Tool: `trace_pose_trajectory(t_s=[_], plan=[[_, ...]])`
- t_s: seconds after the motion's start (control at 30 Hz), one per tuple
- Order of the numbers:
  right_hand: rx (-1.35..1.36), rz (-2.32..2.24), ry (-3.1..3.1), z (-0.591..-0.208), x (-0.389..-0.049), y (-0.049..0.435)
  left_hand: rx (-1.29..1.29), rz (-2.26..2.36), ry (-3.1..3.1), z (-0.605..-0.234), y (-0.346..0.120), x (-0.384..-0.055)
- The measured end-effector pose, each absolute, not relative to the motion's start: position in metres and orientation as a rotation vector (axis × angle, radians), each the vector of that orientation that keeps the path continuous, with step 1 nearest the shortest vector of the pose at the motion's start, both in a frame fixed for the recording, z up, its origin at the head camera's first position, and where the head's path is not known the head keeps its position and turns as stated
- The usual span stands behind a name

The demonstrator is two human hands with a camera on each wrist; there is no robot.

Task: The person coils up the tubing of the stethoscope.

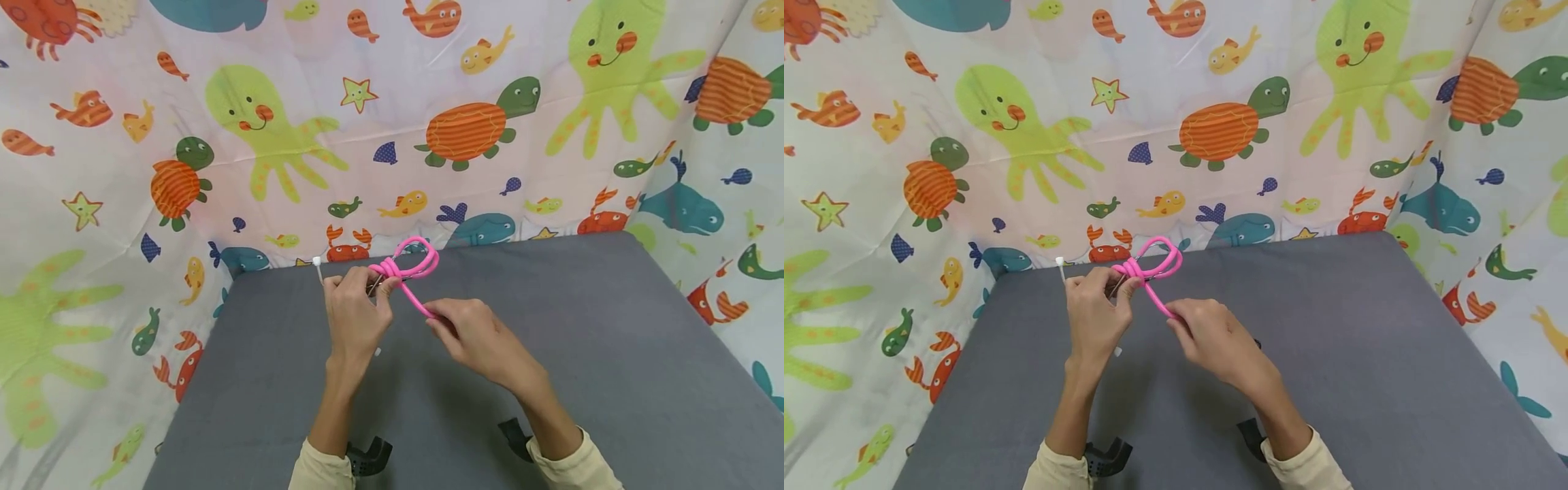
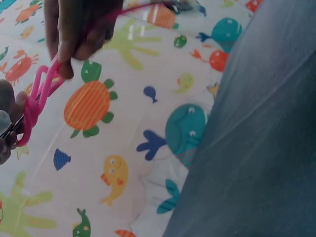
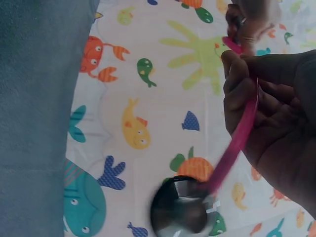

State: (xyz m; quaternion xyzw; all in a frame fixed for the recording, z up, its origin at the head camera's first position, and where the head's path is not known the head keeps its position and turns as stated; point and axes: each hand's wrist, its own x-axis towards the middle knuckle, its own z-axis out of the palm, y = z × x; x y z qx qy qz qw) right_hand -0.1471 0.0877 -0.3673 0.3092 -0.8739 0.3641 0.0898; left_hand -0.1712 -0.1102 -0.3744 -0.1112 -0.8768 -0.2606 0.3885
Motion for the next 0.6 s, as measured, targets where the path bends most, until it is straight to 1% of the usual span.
trace_pose_trajectory(t_s=[0.13,0.27,0.4,0.6], plan=[[0.861,0.886,-2.597,-0.36,-0.139,0.09,-0.315,-0.551,-2.235,-0.372,-0.116,-0.173],[0.843,0.641,-2.53,-0.352,-0.136,0.091,-0.422,-0.384,-2.234,-0.372,-0.123,-0.175],[0.815,0.463,-2.423,-0.348,-0.138,0.091,-0.613,-0.235,-2.254,-0.373,-0.128,-0.175],[0.762,0.411,-2.322,-0.342,-0.149,0.095,-0.892,-0.164,-2.259,-0.374,-0.13,-0.171]])
